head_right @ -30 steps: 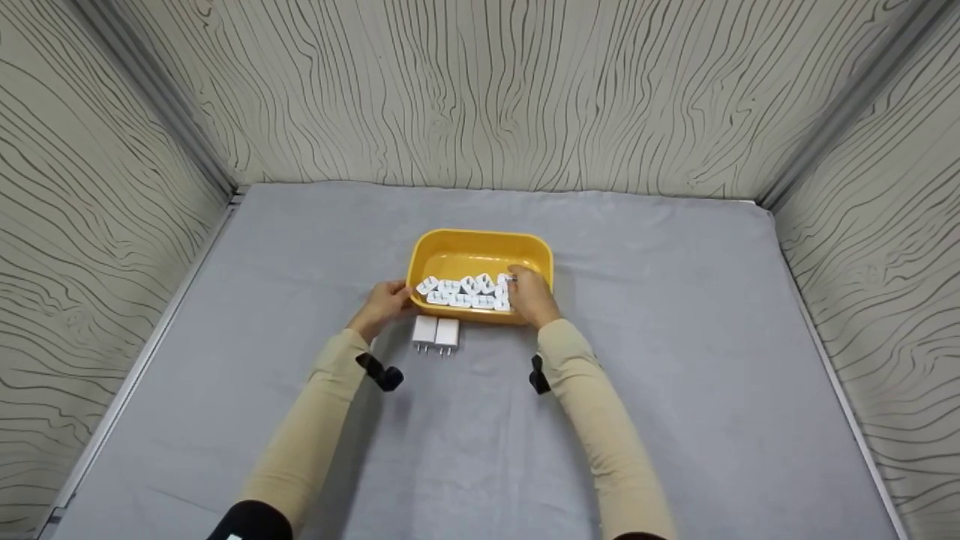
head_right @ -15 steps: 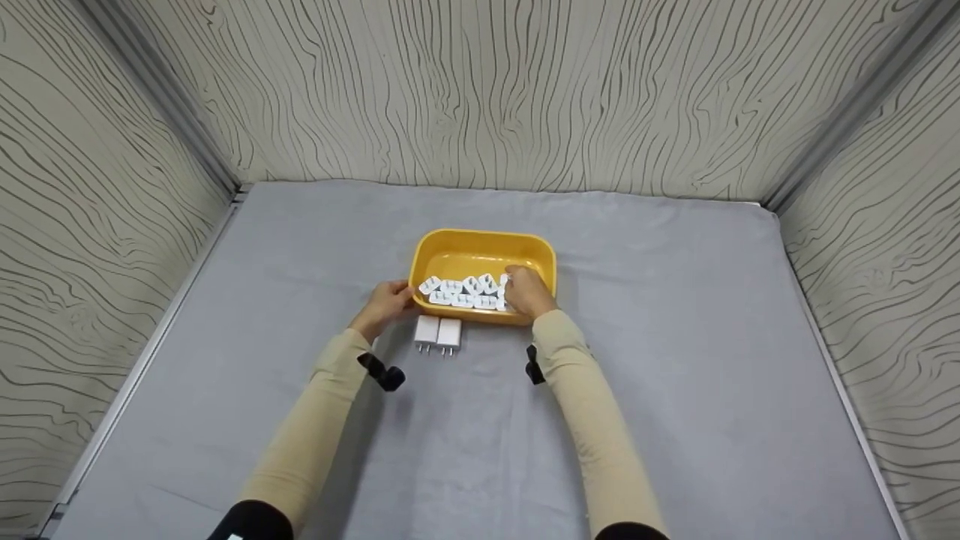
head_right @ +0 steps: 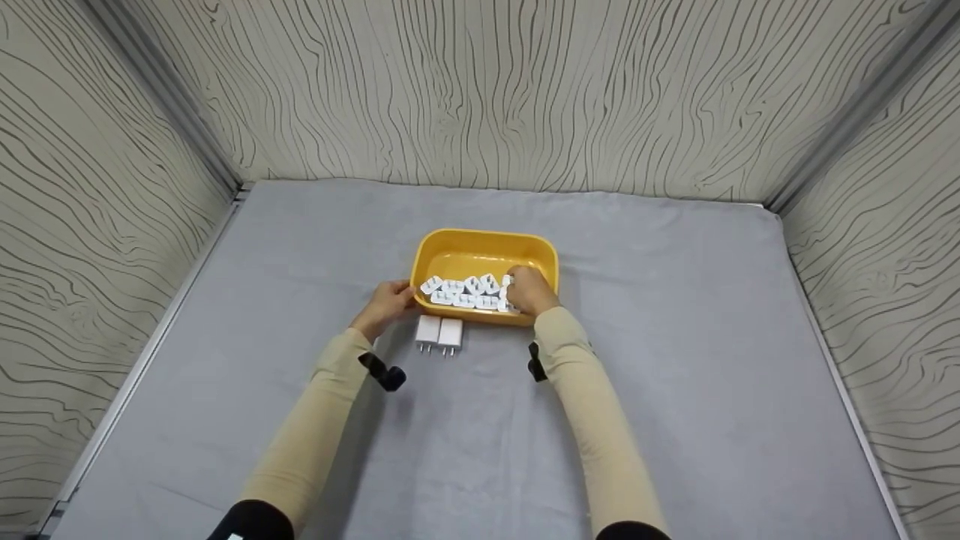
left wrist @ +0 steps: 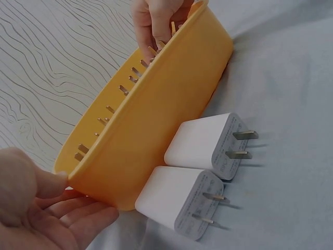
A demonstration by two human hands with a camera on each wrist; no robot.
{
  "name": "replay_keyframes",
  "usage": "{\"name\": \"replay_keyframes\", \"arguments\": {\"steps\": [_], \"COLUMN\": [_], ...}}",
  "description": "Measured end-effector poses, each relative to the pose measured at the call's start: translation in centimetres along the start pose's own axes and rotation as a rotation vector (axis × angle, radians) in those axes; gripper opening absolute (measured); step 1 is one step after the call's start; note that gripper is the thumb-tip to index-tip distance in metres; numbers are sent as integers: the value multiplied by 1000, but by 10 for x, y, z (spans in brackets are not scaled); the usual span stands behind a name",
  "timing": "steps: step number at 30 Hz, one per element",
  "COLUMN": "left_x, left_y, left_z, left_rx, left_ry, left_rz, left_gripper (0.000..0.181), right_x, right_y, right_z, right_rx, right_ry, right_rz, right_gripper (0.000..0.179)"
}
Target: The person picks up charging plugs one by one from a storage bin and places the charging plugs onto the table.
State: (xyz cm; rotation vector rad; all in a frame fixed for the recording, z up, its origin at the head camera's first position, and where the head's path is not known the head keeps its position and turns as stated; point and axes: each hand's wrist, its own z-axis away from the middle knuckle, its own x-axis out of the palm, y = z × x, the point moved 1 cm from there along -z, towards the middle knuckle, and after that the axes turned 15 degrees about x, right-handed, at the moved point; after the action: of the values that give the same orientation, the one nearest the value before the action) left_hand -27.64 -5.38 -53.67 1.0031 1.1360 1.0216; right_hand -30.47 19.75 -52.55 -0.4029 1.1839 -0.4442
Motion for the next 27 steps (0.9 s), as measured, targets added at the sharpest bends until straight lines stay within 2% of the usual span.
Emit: {"name": "replay_keyframes", "arguments": {"steps": [11,15,19,27], "left_x": [0,0,0,1], "left_y": [-1,-2,0,1], "left_z": [-3,-2,-1,1], "left_rx": [21,28,25,10], "left_ry": [6,4,4,6], "left_rz": [-19,-28,-33,-23], "left_gripper": [40,39,39,38], "right_x": [-2,-3,-2,-4], "right_y": [-3,-3,-2,1], "right_z": [2,3,5,9], "right_rx": [-30,-23,-15,-21], "right_ry": [13,16,46,126], "right_rz": [21,-11,-49,-39], "right_gripper": [36,34,33,33]}}
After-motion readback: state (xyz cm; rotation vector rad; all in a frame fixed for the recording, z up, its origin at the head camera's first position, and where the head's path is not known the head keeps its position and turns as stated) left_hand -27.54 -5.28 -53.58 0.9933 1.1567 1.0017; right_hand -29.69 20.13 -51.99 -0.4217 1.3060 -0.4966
